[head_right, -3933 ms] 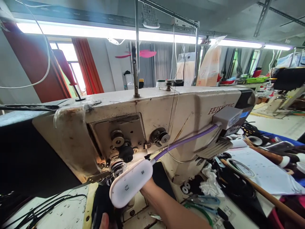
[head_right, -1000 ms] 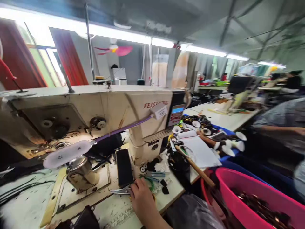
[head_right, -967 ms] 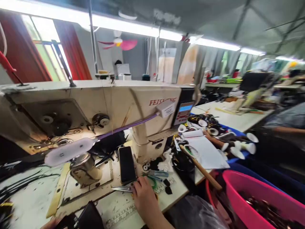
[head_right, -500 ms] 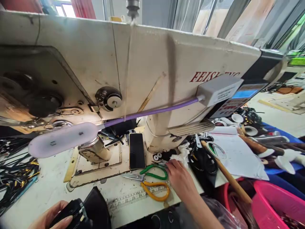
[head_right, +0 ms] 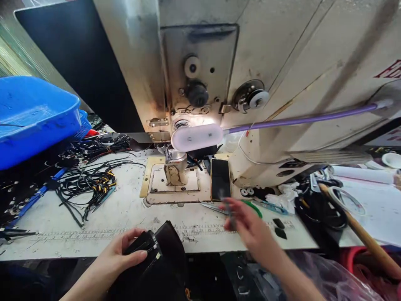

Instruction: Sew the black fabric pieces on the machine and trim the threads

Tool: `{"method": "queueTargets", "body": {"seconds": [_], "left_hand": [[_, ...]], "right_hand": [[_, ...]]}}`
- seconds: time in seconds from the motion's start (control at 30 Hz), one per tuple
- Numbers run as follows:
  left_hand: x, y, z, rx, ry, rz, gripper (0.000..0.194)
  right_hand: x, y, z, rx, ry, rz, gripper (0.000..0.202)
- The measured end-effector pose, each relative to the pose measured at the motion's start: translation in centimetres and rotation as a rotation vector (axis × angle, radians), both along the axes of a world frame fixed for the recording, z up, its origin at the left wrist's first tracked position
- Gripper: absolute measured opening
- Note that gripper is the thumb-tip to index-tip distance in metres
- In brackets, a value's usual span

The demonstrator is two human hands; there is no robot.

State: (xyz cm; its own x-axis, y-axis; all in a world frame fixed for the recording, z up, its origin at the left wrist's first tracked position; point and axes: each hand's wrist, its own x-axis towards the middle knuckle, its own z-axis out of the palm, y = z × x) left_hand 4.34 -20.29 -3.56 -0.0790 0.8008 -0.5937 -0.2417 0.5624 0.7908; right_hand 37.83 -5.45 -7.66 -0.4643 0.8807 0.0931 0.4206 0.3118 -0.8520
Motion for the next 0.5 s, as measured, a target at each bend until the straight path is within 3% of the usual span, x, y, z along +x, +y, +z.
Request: {"method": "queueTargets", "body": {"seconds": [0.1,0.23,0.4,0.5], "left_hand": [[-0.8,-0.5,-0.6,0.005,-0.021,-0.041,0.062],[-2.2,-1.1,-1.8,0.041,-0.016,-0.085,0.067],[-3.1,-1.8,-1.9,0.047,-0.040,-0.198,0.066],[-3.2,-2.1,-1.8,0.062,-0.047,-0.200,0.059]], "right_hand": [[-7.4,-5.1,2.4,-0.188,0.020,0.220,0.041],[-13.3,-8.9,3.4,-0.028,-0.023,0.314,0.022],[-14.1,-9.8,2.6,0.263,-0.100,0.331,0.019],[-12.8,-8.6,1.4,0.327,-0.158,0.167,0.025]]}}
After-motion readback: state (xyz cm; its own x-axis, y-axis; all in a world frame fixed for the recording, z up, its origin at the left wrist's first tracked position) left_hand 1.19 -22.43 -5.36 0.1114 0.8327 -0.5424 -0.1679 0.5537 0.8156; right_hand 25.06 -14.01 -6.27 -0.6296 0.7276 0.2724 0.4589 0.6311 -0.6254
